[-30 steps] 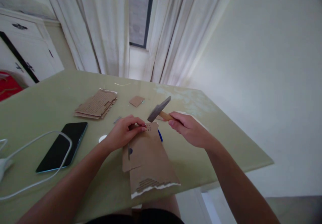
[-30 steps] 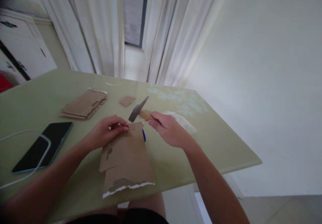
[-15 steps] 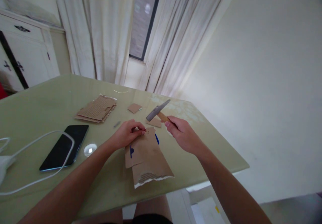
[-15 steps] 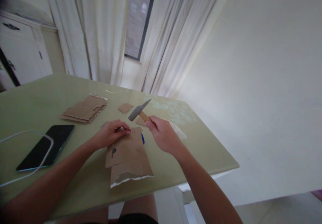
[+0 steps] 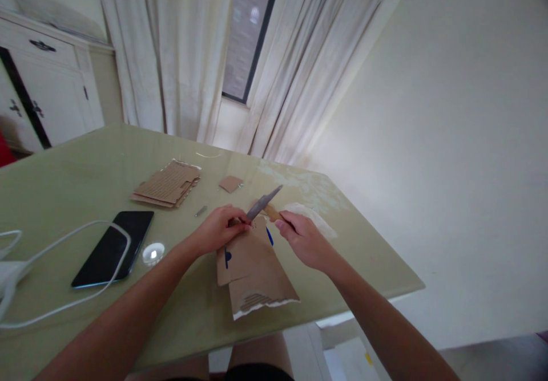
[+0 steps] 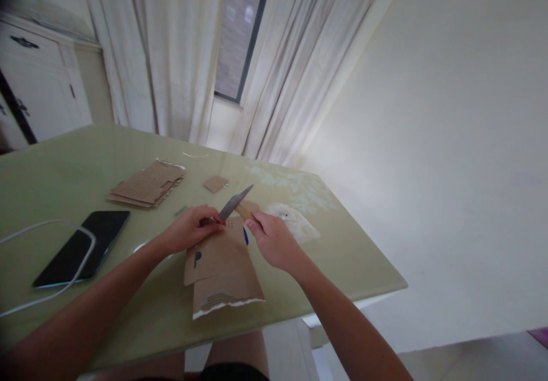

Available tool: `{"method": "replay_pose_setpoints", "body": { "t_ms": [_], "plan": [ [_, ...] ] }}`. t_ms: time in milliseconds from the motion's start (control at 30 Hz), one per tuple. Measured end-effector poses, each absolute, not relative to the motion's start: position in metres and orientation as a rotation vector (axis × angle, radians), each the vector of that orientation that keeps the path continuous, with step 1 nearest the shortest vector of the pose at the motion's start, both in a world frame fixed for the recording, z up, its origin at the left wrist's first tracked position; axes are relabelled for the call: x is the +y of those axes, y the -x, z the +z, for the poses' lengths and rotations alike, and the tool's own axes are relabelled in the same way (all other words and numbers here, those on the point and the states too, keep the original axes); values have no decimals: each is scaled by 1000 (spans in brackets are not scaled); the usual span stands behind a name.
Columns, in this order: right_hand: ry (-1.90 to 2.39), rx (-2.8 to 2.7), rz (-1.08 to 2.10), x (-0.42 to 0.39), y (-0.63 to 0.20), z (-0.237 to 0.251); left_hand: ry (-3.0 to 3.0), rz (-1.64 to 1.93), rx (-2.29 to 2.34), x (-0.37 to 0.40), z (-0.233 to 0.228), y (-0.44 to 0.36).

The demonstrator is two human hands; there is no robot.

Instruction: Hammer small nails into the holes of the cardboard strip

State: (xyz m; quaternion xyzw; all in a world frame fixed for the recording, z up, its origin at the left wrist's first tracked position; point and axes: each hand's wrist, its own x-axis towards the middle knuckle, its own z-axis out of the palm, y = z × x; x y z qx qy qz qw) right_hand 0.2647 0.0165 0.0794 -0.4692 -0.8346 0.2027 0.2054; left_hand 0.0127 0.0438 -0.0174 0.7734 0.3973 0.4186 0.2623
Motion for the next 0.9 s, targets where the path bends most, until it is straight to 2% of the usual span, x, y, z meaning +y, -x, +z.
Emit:
{"method": "replay_pose_setpoints", "body": {
  "t_ms": [100,267,467,633,900],
  "plan": [
    [1316,-2391,525,18,-267,76,-2107,1113,1050,44,-16,-11],
    [1280,-2185,605,19,-269,71,-2078,1086,1065,43,-16,-11],
    [1285,-2413,606,19,-272,51,-2108,1098,1063,42,-19,-12],
    [1290,-2285,592,17,-276,53,-2094,1072,1059,41,-19,-13],
    [1371,-2576,205,9,-256,88,-2100,1040,1143,37,-17,-14]
  ]
}}
